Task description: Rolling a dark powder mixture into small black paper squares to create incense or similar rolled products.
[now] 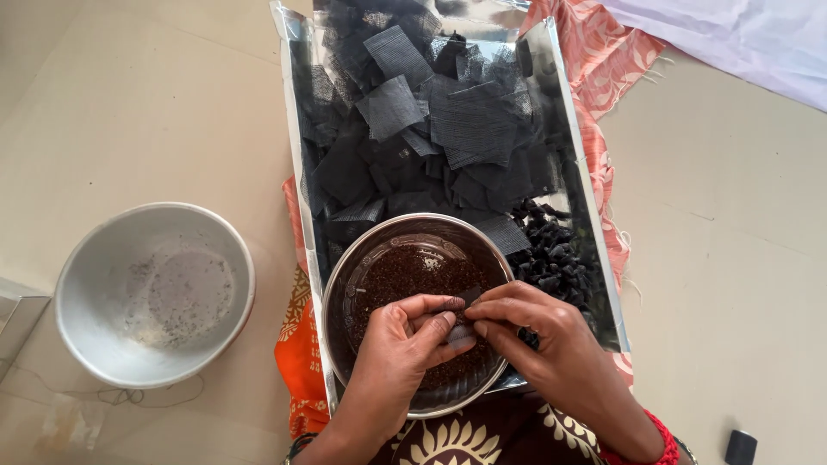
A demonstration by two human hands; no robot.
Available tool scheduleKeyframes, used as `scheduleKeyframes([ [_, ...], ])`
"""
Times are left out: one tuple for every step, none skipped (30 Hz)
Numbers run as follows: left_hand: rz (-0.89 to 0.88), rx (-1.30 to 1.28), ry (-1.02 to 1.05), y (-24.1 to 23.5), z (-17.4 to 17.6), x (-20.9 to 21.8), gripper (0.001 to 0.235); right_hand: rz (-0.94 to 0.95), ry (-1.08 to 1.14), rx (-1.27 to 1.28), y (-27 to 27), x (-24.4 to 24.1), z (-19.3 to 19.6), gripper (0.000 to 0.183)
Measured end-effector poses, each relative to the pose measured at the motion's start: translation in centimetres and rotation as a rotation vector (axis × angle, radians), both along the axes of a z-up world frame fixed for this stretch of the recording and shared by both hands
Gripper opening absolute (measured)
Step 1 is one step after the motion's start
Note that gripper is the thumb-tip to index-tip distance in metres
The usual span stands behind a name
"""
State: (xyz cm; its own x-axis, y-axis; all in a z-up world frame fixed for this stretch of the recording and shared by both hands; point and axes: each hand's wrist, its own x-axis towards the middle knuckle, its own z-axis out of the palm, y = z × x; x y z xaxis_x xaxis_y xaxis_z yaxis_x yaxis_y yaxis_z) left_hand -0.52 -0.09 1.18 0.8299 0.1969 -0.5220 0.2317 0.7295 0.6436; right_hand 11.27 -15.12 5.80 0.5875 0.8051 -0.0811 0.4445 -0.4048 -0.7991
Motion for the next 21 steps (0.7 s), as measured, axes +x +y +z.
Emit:
scheduleKeyframes([
  [0.002, 0.002, 0.000, 0.0, 0.0, 0.0, 0.027, 0.002, 0.000, 0.002, 0.0, 0.1, 0.1, 0.019],
  [0.003, -0.006, -0.001, 0.1, 0.0, -0.1, 0.027, 0.008, -0.001, 0.023, 0.0, 0.2, 0.2, 0.020],
  [0.004, -0.015, -0.002, 0.1, 0.0, -0.1, 0.027, 0.014, -0.001, 0.044, 0.0, 0.2, 0.3, 0.022],
  [0.006, -0.015, -0.001, 0.3, 0.1, -0.2, 0.027, 0.016, 0.000, 0.044, 0.0, 0.4, 0.8, 0.022],
  [-0.004, -0.029, 0.009, 0.5, 0.2, -0.2, 0.027, 0.082, 0.050, 0.047, 0.0, 0.6, 1.3, 0.029],
  [-0.014, -0.043, 0.018, 0.6, 0.3, -0.2, 0.026, 0.147, 0.101, 0.050, -0.1, 0.8, 1.8, 0.036],
  [-0.015, -0.044, 0.018, 0.7, 0.3, -0.2, 0.026, 0.146, 0.101, 0.049, -0.1, 0.8, 1.6, 0.036],
  [-0.021, -0.051, 0.028, 0.8, 0.2, -0.2, 0.026, 0.153, 0.073, 0.050, -0.1, 0.9, 1.5, 0.033],
  [-0.026, -0.058, 0.039, 0.9, 0.2, -0.2, 0.026, 0.160, 0.045, 0.050, -0.1, 1.0, 1.4, 0.029],
  [-0.027, -0.059, 0.038, 0.9, 0.1, -0.2, 0.026, 0.159, 0.045, 0.049, -0.4, 1.1, 0.7, 0.029],
  [-0.058, -0.050, 0.037, 0.9, 0.0, -0.2, 0.026, 0.139, 0.044, 0.074, -0.7, 1.2, 0.0, 0.024],
  [-0.088, -0.041, 0.036, 0.9, 0.0, -0.2, 0.026, 0.119, 0.044, 0.099, -1.0, 1.3, -0.7, 0.019],
  [-0.089, -0.039, 0.037, 0.8, 0.0, -0.2, 0.026, 0.119, 0.044, 0.102, -1.0, 1.3, -0.9, 0.019],
  [-0.112, -0.054, 0.027, 0.8, -0.1, -0.2, 0.026, 0.105, 0.082, 0.113, -1.0, 1.4, -1.1, 0.016],
  [-0.135, -0.070, 0.017, 0.7, -0.1, -0.2, 0.026, 0.092, 0.120, 0.122, -1.0, 1.4, -1.3, 0.014],
  [-0.136, -0.070, 0.018, 0.7, 0.0, -0.2, 0.026, 0.091, 0.121, 0.122, -1.0, 1.5, -1.4, 0.014],
  [-0.152, -0.066, 0.018, 0.7, 0.2, -0.2, 0.026, 0.097, 0.121, 0.136, -0.9, 1.5, -1.5, 0.012],
  [-0.168, -0.063, 0.018, 0.8, 0.3, -0.2, 0.025, 0.104, 0.122, 0.151, -0.8, 1.5, -1.6, 0.010],
  [-0.169, -0.063, 0.017, 0.8, 0.3, -0.2, 0.025, 0.103, 0.121, 0.151, -0.8, 1.4, -1.6, 0.010],
  [-0.168, -0.090, 0.022, 0.8, 0.3, -0.2, 0.024, 0.043, 0.125, 0.098, -0.9, 1.2, -1.5, 0.010],
  [-0.168, -0.117, 0.027, 0.8, 0.2, -0.2, 0.023, -0.016, 0.128, 0.046, -0.9, 1.1, -1.5, 0.010],
])
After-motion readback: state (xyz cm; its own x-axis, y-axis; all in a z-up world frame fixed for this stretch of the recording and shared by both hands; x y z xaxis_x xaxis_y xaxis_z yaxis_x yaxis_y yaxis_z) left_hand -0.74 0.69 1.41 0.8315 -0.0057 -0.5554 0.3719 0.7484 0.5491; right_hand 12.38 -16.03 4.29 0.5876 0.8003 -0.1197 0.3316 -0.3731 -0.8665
